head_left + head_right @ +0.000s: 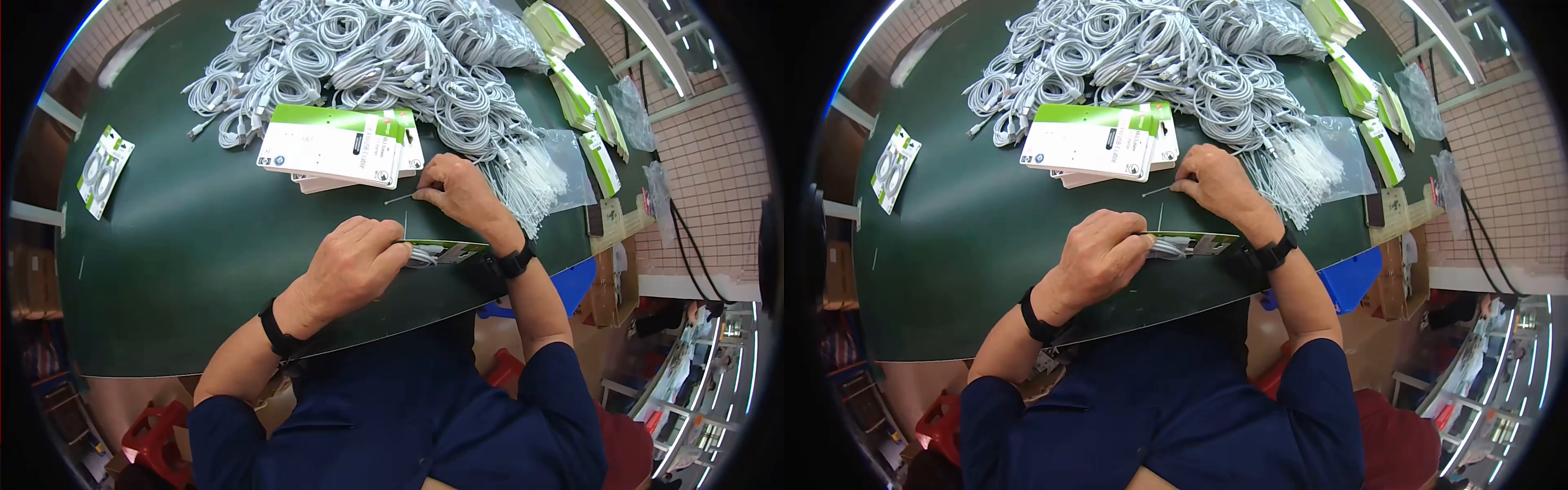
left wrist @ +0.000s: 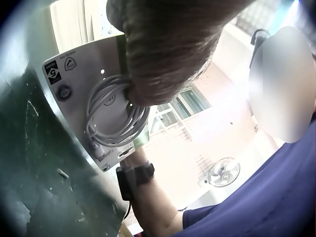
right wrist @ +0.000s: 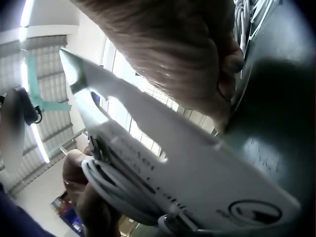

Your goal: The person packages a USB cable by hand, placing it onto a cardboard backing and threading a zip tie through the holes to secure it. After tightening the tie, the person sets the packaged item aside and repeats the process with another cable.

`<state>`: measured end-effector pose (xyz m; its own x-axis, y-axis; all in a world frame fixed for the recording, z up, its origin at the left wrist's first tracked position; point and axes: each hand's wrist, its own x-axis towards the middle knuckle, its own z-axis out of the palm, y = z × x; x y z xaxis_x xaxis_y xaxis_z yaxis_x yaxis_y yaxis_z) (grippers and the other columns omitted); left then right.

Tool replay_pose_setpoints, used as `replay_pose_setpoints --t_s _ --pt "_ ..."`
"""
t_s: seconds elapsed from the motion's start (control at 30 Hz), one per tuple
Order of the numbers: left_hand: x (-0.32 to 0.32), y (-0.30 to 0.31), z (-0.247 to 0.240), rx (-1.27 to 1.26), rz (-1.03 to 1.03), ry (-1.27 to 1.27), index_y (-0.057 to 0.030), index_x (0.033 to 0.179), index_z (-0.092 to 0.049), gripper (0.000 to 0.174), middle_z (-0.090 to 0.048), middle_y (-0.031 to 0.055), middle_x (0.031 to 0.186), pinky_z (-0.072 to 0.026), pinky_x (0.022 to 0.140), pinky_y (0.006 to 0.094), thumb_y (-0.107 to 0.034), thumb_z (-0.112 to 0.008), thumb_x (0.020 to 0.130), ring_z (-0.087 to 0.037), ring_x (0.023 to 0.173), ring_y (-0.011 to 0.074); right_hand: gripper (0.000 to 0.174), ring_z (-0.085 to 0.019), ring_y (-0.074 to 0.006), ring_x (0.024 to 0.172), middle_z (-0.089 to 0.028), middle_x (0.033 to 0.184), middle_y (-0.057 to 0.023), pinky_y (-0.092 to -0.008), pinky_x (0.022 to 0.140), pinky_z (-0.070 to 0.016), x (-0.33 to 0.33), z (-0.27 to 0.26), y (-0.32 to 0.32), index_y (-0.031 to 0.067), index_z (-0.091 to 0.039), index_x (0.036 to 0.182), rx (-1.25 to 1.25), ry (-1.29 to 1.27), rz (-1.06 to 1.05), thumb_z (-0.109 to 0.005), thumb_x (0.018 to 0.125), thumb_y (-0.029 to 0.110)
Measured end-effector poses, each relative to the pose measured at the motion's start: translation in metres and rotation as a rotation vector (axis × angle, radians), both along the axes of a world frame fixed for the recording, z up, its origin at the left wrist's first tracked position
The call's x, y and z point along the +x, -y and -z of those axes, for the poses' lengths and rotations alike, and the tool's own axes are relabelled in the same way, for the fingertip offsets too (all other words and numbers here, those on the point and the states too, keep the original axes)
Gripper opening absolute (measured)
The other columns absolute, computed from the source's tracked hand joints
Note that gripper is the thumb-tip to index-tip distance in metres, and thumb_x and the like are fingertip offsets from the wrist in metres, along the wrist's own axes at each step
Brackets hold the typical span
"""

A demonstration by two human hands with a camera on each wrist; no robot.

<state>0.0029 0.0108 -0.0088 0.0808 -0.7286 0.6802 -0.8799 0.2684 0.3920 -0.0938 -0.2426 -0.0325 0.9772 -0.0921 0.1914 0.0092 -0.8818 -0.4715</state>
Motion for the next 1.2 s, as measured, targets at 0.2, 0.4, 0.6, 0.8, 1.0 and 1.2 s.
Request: replay_pose_setpoints --t_s 0.2,0.4,0.6,0.8,1.0,1.2 --pt "0.000 -0.001 0.000 0.023 0.039 0.000 -0.0044 0.091 -0.066 0.024 -0.066 0.0084 0.094 -0.0546 0.070 0.0386 0.000 -0.081 0.073 -0.066 0.076 0.0265 0.015 -0.069 -0.0350 0.094 -0.067 0.099 -0.0124 -0.0454 0.080 -0.0554 -0.021 -0.014 -0.023 0.0044 -0.070 0.093 -0.023 -0.176 0.042 -0.077 0.091 0.017" --pt "-0.001 0.000 0.001 0.010 0.035 0.020 -0.0050 0.091 -0.065 0.023 -0.065 0.0080 0.093 -0.0543 0.069 0.0384 0.000 -0.081 0.074 -0.066 0.076 0.0261 0.014 -0.068 -0.0342 0.089 -0.066 0.098 -0.0140 -0.0427 0.077 -0.0549 -0.031 -0.009 -0.024 0.0030 -0.068 0.098 0.015 -0.083 0.053 -0.076 0.092 0.012" --pt "-0.001 0.000 0.000 0.020 0.037 0.038 -0.0051 0.090 -0.065 0.023 -0.065 0.0078 0.093 -0.0543 0.069 0.0383 0.001 -0.081 0.074 -0.066 0.076 0.0256 0.015 -0.067 -0.0342 0.087 -0.066 0.095 -0.0137 -0.0420 0.077 -0.0547 -0.031 -0.008 -0.020 0.0030 -0.068 0.097 0.060 -0.176 -0.030 -0.076 0.092 0.014" --pt "-0.001 0.000 0.002 -0.005 0.050 0.022 -0.0051 0.089 -0.065 0.022 -0.066 0.0078 0.093 -0.0534 0.067 0.0382 0.001 -0.081 0.074 -0.066 0.075 0.0258 0.018 -0.068 -0.0310 0.082 -0.067 0.088 -0.0114 -0.0418 0.073 -0.0541 -0.037 -0.002 -0.018 0.0021 -0.069 0.099 -0.093 -0.072 -0.054 -0.078 0.092 0.016" --pt "-0.001 -0.001 -0.002 0.023 0.048 0.052 -0.0046 0.091 -0.067 0.023 -0.067 0.0079 0.094 -0.0540 0.067 0.0373 0.000 -0.082 0.075 -0.067 0.076 0.0249 0.014 -0.066 -0.0115 0.071 -0.072 0.085 -0.0042 -0.0272 0.063 -0.0528 -0.042 -0.028 -0.022 -0.0009 -0.071 0.102 0.702 -0.177 0.324 -0.074 0.097 0.012" --pt "-0.005 0.001 -0.004 -0.020 0.072 0.045 -0.0035 0.090 -0.069 0.020 -0.067 0.0086 0.093 -0.0537 0.065 0.0368 0.000 -0.082 0.076 -0.066 0.074 0.0248 0.015 -0.066 -0.0047 0.069 -0.073 0.085 -0.0016 -0.0184 0.059 -0.0491 -0.053 -0.034 -0.019 0.0015 -0.074 0.100 1.131 -0.229 0.371 -0.077 0.097 0.016"
